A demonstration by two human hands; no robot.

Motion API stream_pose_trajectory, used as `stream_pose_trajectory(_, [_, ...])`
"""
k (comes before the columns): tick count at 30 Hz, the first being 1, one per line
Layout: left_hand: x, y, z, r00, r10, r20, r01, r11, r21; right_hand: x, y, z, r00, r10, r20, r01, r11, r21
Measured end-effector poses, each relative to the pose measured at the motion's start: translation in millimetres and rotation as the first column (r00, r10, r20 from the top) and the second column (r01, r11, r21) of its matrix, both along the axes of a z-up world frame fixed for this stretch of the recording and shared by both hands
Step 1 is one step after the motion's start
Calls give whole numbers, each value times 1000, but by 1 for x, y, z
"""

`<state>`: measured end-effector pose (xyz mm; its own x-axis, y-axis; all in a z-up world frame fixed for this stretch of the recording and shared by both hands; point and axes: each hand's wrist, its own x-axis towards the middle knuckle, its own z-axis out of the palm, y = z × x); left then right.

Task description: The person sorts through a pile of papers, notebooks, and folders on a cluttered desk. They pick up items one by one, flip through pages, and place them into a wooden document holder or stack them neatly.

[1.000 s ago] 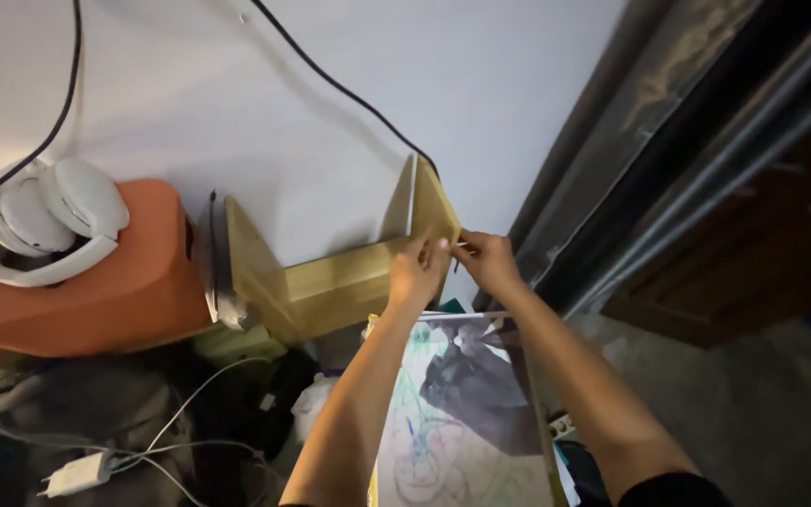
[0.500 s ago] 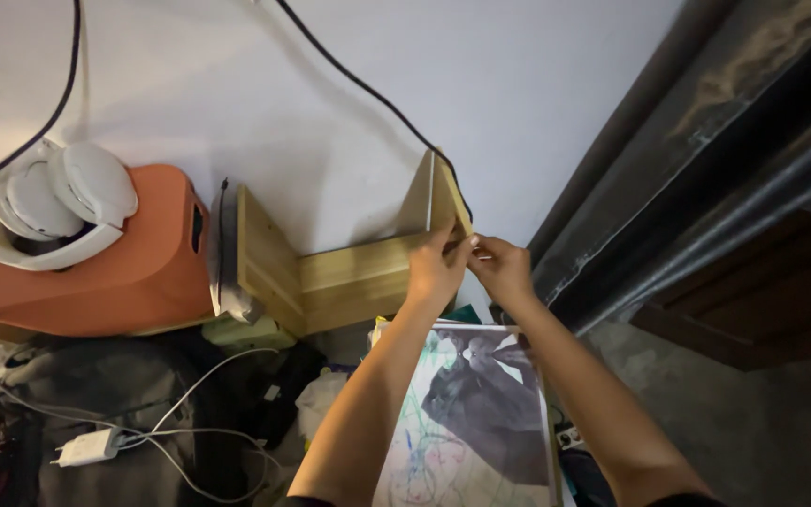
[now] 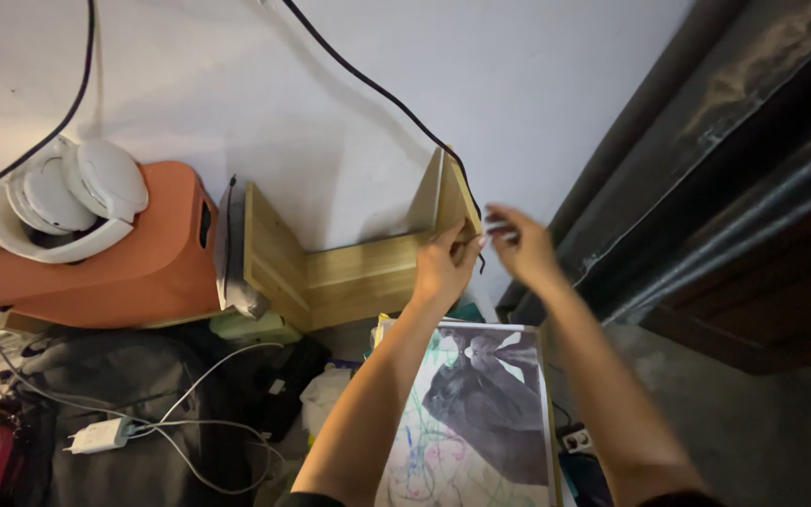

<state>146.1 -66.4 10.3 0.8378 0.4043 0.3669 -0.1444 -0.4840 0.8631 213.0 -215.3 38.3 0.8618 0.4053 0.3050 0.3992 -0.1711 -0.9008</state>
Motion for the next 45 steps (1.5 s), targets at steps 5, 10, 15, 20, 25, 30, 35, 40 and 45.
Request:
stream_pose_trajectory(5, [-6,-4,17,1000,-10,-20,9,999,-35,59,26,11,968,-198,151,210,975,-69])
stream_pose_trajectory(10, [0,-2,9,999,-1,39,0,999,38,119,63,-18,967,-169,190,211,951,-224])
stream_pose_trajectory(15, [-6,-2,21,999,-11,39,10,999,31,134,82,-12,959,-187,215,230,952,-200])
stream_pose_trajectory(20, [1,3,8,993,3,117,-11,998,64,103,96,16,962,-254,102,268,951,-157])
stream_pose_trajectory(25, [-4,-1,18,992,-2,130,-7,997,73,147,95,-13,939,-310,148,326,940,-99])
stream_pose_trajectory(30, [-7,-2,24,994,-10,111,3,998,65,132,90,-2,968,-233,95,242,966,-93])
stream_pose_trajectory(35, [-9,-1,18,997,2,73,-11,992,128,107,66,-5,967,-252,29,254,957,-137])
stream_pose_trajectory(40, [-20,4,-2,1000,1,26,-4,993,120,85,31,-26,964,-248,-94,235,963,-134])
stream_pose_trajectory(45, [-64,15,23,994,-103,22,103,995,17,43,-16,-45,970,-222,-102,205,967,-152])
